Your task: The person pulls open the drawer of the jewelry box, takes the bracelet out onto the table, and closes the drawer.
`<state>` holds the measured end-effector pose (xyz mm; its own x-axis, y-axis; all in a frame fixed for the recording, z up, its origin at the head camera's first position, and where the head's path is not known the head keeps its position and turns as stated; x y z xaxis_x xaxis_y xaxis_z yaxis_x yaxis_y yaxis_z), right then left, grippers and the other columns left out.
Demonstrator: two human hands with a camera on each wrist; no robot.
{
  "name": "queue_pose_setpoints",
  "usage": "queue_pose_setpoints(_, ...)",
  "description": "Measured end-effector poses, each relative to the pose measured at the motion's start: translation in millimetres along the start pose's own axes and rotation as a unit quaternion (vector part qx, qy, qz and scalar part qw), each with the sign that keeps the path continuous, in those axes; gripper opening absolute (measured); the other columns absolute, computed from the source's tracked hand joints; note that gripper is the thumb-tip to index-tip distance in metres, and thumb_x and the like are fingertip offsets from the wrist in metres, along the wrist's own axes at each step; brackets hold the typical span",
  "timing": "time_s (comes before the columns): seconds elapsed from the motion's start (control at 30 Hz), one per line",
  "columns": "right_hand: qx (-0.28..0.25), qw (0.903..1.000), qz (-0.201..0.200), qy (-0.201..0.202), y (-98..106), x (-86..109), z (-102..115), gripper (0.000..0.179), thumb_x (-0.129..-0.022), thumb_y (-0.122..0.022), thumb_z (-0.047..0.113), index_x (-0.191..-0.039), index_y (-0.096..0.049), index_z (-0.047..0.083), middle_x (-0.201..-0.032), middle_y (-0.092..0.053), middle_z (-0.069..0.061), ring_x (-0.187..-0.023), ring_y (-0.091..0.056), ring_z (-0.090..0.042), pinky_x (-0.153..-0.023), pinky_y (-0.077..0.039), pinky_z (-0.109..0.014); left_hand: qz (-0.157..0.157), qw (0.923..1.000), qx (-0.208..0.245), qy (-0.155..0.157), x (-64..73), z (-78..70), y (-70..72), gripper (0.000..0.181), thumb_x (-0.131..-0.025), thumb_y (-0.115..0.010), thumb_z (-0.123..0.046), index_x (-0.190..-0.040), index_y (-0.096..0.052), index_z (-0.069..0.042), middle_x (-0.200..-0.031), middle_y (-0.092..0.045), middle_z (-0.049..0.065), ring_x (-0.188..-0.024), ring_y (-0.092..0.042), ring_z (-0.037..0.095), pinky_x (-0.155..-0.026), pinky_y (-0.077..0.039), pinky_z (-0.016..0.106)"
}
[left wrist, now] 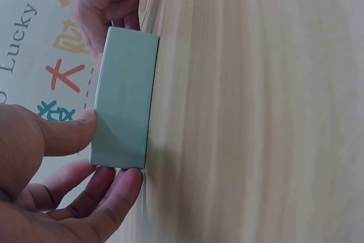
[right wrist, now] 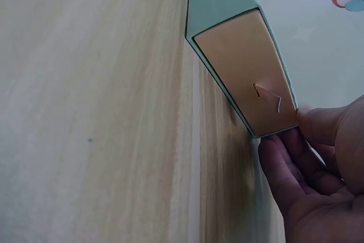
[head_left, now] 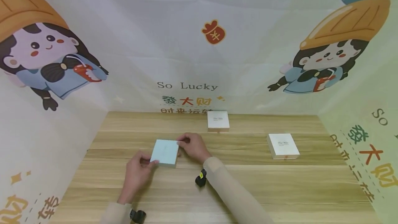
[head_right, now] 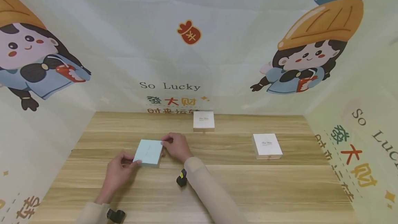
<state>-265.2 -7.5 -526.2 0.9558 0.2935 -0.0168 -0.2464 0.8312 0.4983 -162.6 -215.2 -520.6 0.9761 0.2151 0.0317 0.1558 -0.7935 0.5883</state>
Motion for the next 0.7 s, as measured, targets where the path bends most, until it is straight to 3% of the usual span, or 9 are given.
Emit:
queue_pose_setpoints(0.27, 0.004, 0.9999, 0.011, 0.005, -1, -3.6, 4, 0.012, -0.098, -0.069, 0.019, -0.104, -0.077, 0.013, -0.103, -0.077, -0.004, -0.095, -0.068, -0.015, -0.089, -0.056, -0.033, -0.021, 0.9998, -0.002, 0.004, 5.9, -3.4, -2.5, 0.029, -0.092, -0.077, -0.013, -0.109, -0.063, 0.004, -0.104, -0.068, 0.022, -0.094, -0.069, 0.029, -0.077, -0.059, 0.028)
queue_pose_setpoints(0.5, 0.006, 0.9997, 0.016, 0.016, 0, -3.9, -1, 0.014, -0.098, -0.069, 0.022, -0.106, -0.076, 0.013, -0.104, -0.076, -0.003, -0.094, -0.067, -0.012, -0.087, -0.056, -0.03, -0.004, 0.9998, -0.018, 0.012, 5.3, -3.7, 0.2, 0.033, -0.092, -0.077, -0.02, -0.112, -0.063, 0.002, -0.105, -0.069, 0.02, -0.094, -0.068, 0.027, -0.079, -0.06, 0.035)
queue_pose_setpoints(0.6, -0.004, 0.9997, 0.018, 0.018, 3, -3.3, -3, 0.019, -0.098, -0.07, 0.026, -0.11, -0.074, 0.012, -0.104, -0.075, -0.003, -0.094, -0.067, -0.012, -0.087, -0.056, -0.029, 0.003, 0.9997, -0.026, -0.002, 1.7, -5.7, 6.5, 0.039, -0.092, -0.077, -0.025, -0.116, -0.063, 0.003, -0.108, -0.068, 0.02, -0.098, -0.067, 0.029, -0.083, -0.059, 0.039)
queue_pose_setpoints(0.7, -0.011, 0.9994, 0.024, 0.022, 8, -3.2, -4, 0.026, -0.098, -0.068, 0.028, -0.116, -0.071, 0.01, -0.107, -0.074, -0.005, -0.098, -0.068, -0.016, -0.09, -0.057, -0.032, 0.01, 0.9987, -0.033, -0.038, -6.5, -10.4, 12.8, 0.047, -0.092, -0.078, -0.028, -0.122, -0.062, 0.004, -0.115, -0.066, 0.021, -0.104, -0.066, 0.032, -0.089, -0.058, 0.044)
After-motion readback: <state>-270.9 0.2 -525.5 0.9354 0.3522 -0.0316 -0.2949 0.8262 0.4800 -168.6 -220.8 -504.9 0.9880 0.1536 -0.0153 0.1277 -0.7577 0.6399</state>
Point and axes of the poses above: each hand's wrist, its own x-axis away from the middle knuckle, its own y-axis out of the back of the hand, z = x × y, the point moved 4 cm from there along -x, towards the middle knuckle
